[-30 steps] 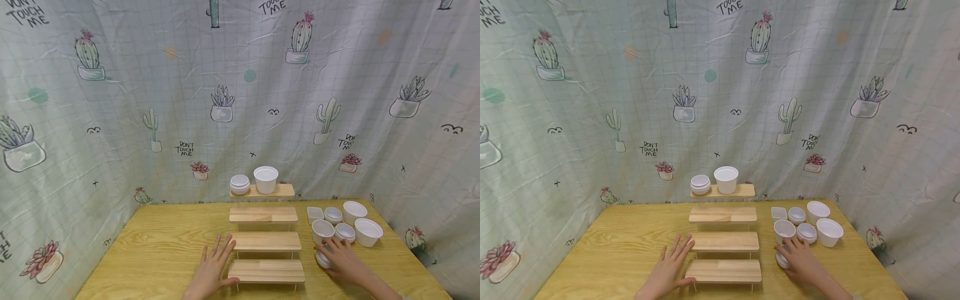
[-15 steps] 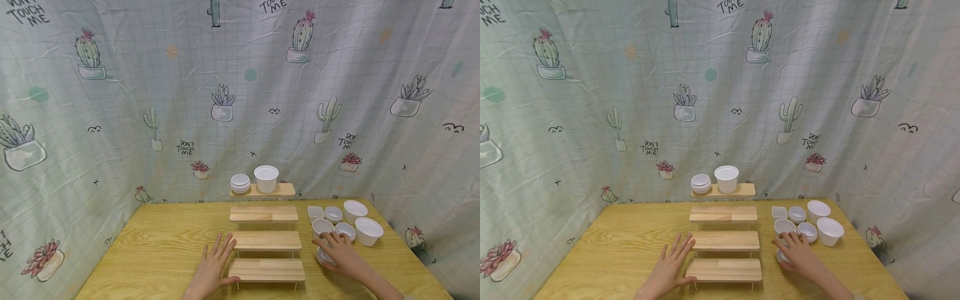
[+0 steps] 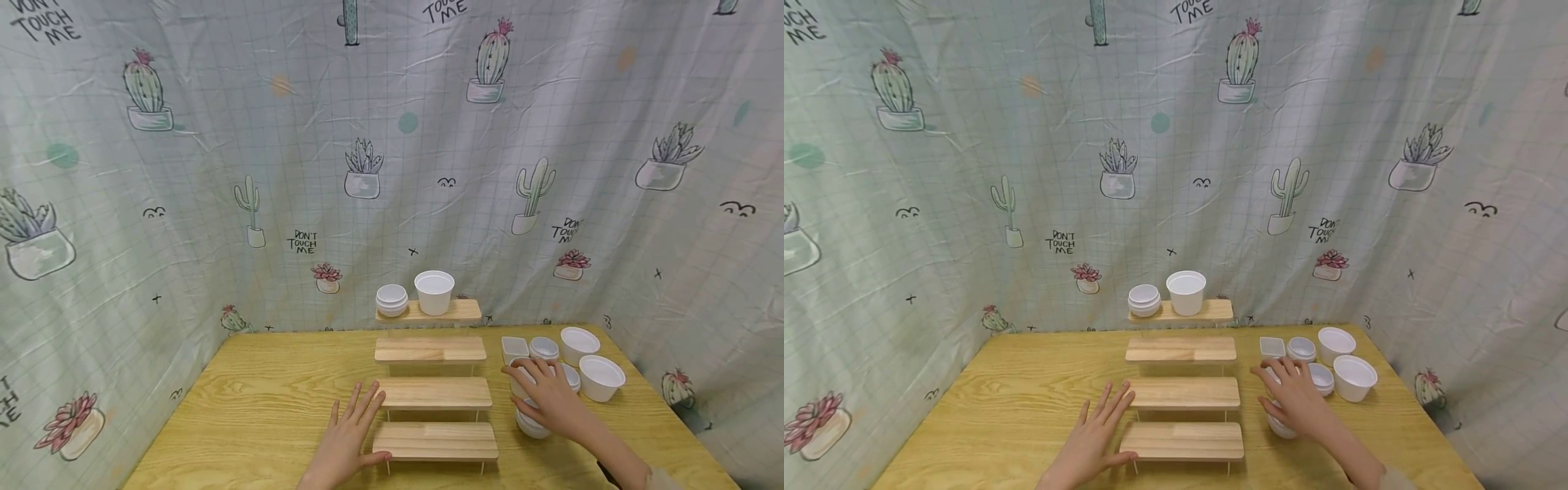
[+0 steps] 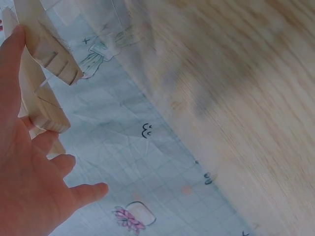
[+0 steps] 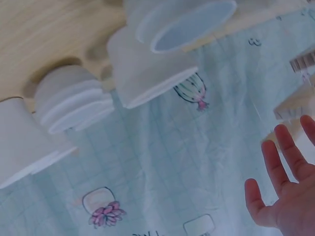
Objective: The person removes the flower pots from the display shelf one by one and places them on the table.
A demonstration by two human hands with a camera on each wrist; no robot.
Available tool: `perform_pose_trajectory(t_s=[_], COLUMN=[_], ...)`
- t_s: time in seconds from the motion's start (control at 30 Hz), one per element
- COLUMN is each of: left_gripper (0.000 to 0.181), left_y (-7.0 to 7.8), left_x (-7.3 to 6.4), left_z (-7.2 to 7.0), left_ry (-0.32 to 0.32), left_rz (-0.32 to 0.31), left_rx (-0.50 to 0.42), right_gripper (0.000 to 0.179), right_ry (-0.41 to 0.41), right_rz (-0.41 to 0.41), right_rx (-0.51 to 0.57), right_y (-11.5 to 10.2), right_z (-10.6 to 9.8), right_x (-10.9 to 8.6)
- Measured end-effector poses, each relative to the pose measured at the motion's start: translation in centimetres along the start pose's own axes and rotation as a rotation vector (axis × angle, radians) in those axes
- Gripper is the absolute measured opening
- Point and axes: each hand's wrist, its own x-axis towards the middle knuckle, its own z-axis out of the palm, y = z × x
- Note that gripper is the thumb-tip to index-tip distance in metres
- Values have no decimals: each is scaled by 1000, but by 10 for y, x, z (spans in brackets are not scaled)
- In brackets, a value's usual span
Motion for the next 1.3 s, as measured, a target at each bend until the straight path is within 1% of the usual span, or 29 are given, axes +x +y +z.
perform_pose_trajectory(t_s=[0.33, 0.57, 0.67, 0.8, 0.87, 0.97, 1.2, 1.3], left_gripper=[93, 93, 93, 93, 93, 93, 93, 93], left_y=[2, 1, 0, 0, 0, 0, 1, 0], left_x=[0, 0, 0, 0, 0, 0, 1, 1], left_z=[0, 1, 1, 1, 1, 0, 0, 0], left_ry=[19, 28, 41, 51, 44, 37, -4, 1], left_rz=[9, 12, 16, 22, 17, 14, 1, 1], left_rx=[16, -2, 3, 4, 6, 9, -1, 0], right_gripper=[53, 53, 52, 38, 37, 41, 39, 39], right_ry=[83, 73, 68, 59, 51, 43, 62, 64], right_rz=[-14, -5, 0, -2, -3, -4, 13, 17], right_rx=[33, 38, 53, 75, 80, 80, 101, 103], right_y=[3, 1, 1, 0, -1, -2, -6, -7], right_z=[-9, -10, -9, -9, -9, -9, -10, -10], right_x=[27, 43, 50, 60, 66, 73, 92, 100])
